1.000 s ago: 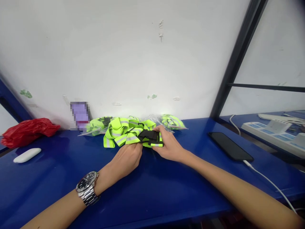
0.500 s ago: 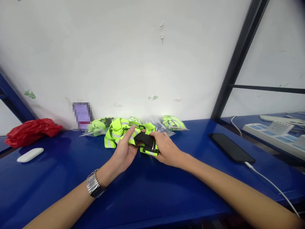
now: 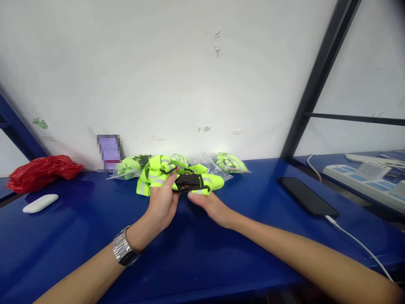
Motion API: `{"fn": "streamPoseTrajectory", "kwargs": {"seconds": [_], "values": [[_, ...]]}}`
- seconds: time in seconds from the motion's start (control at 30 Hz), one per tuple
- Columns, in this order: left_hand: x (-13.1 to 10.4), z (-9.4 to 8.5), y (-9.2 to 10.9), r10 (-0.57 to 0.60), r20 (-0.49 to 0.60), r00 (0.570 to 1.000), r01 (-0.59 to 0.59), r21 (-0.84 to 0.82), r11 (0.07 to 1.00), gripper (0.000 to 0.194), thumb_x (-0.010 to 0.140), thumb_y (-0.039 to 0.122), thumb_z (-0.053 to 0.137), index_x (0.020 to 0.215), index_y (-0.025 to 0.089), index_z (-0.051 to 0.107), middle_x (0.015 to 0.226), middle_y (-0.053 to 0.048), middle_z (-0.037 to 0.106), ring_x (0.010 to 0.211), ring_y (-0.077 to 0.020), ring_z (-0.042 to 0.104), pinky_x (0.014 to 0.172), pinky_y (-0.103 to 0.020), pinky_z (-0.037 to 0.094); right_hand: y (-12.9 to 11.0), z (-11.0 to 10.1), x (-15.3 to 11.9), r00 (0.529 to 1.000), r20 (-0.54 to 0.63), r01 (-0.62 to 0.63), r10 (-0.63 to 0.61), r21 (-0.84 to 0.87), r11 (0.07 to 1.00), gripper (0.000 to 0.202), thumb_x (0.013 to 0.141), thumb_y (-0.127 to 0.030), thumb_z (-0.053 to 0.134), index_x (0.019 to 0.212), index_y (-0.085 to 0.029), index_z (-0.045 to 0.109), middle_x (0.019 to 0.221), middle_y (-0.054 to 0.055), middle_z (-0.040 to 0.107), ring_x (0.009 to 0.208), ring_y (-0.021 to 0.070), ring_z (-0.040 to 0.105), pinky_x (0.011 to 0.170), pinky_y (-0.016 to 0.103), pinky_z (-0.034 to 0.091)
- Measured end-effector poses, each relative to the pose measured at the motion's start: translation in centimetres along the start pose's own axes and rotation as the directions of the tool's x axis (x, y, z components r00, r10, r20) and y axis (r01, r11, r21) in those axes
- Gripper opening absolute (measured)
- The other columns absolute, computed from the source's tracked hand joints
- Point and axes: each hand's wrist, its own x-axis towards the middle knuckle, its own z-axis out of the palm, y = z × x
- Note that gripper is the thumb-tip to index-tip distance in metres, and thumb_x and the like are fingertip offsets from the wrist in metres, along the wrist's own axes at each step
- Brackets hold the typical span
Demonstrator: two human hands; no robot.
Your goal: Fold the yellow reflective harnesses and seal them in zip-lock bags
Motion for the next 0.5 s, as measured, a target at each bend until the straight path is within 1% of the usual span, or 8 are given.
{"fn": "streamPoseTrajectory", "kwargs": {"seconds": [0.07,0.13,0.17,0.23,0.3,0.33,0.4,0.5], "values": [[-0.2,-0.6,-0.8,0.003,0.043,0.999,-0.007,0.091,0.996,0.035,0.075,0.013,0.064,0.109,0.019,0.060,0.108,-0.004,0.068,0.098,-0.0199,0.065,0.083,-0.034,0.056,0.5,-0.8,0.6,0.974,-0.215,-0.009,0.071,0.275,0.961,0.042,0.087,-0.046,0.053,0.123,-0.025,0.055,0.117,0.003,0.064,0.120,0.0217,0.052,0.104,0.039,0.039],[0.0,-1.4,-1.7,0.089,0.108,0.990,-0.115,0.256,0.960,0.036,0.077,0.019,0.063,0.113,0.020,0.058,0.113,-0.004,0.067,0.109,-0.0218,0.061,0.094,-0.039,0.050,0.9,-1.4,0.9,0.894,-0.421,0.036,0.150,0.402,0.915,0.039,0.082,-0.042,0.060,0.117,-0.024,0.059,0.114,0.002,0.066,0.117,0.0218,0.055,0.102,0.037,0.042],[0.1,-1.9,-2.0,0.153,0.160,0.975,-0.203,0.370,0.907,0.034,0.079,0.023,0.062,0.113,0.020,0.058,0.114,-0.005,0.066,0.114,-0.0225,0.058,0.101,-0.041,0.044,1.1,-1.7,0.9,0.852,-0.494,0.050,0.173,0.405,0.913,0.038,0.078,-0.038,0.064,0.112,-0.023,0.061,0.111,0.003,0.067,0.115,0.0220,0.057,0.100,0.036,0.043],[0.6,-3.0,-2.4,0.245,0.316,0.917,-0.393,0.601,0.696,0.029,0.082,0.028,0.057,0.110,0.019,0.060,0.114,-0.006,0.066,0.120,-0.0240,0.052,0.109,-0.043,0.035,1.4,-2.4,0.8,0.813,-0.562,0.029,0.150,0.296,0.955,0.030,0.074,-0.030,0.065,0.102,-0.019,0.066,0.104,0.004,0.069,0.106,0.0226,0.061,0.096,0.035,0.044],[1.1,-4.1,-2.6,0.222,0.482,0.847,-0.529,0.731,0.432,0.028,0.084,0.027,0.050,0.108,0.019,0.061,0.112,-0.008,0.066,0.120,-0.0256,0.052,0.109,-0.044,0.034,1.7,-3.1,0.5,0.846,-0.529,-0.050,0.066,0.045,0.998,0.020,0.074,-0.024,0.060,0.091,-0.017,0.068,0.094,0.005,0.070,0.094,0.0225,0.063,0.088,0.035,0.047],[1.3,-4.6,-2.6,0.183,0.552,0.814,-0.580,0.749,0.320,0.028,0.085,0.026,0.047,0.109,0.019,0.060,0.112,-0.009,0.065,0.119,-0.0259,0.053,0.107,-0.043,0.036,1.8,-3.4,0.3,0.872,-0.489,-0.093,0.025,-0.115,0.989,0.017,0.075,-0.022,0.057,0.086,-0.016,0.068,0.089,0.006,0.070,0.086,0.0220,0.063,0.083,0.034,0.048],[1.6,-5.7,-2.8,0.122,0.661,0.740,-0.672,0.726,0.145,0.031,0.085,0.023,0.044,0.112,0.018,0.058,0.114,-0.010,0.064,0.116,-0.0254,0.054,0.105,-0.042,0.039,1.7,-3.8,-0.1,0.923,-0.384,-0.147,-0.024,-0.410,0.900,0.015,0.075,-0.018,0.052,0.078,-0.015,0.066,0.081,0.006,0.068,0.075,0.0201,0.060,0.074,0.032,0.047],[1.5,-6.9,-3.1,0.069,0.769,0.636,-0.768,0.639,-0.047,0.032,0.088,0.024,0.042,0.117,0.017,0.054,0.118,-0.011,0.060,0.115,-0.0250,0.054,0.107,-0.043,0.038,1.0,-3.7,-0.8,0.980,-0.188,-0.075,-0.066,-0.654,0.753,0.019,0.075,-0.010,0.045,0.076,-0.016,0.062,0.078,0.005,0.066,0.071,0.0175,0.057,0.071,0.029,0.044]]}}
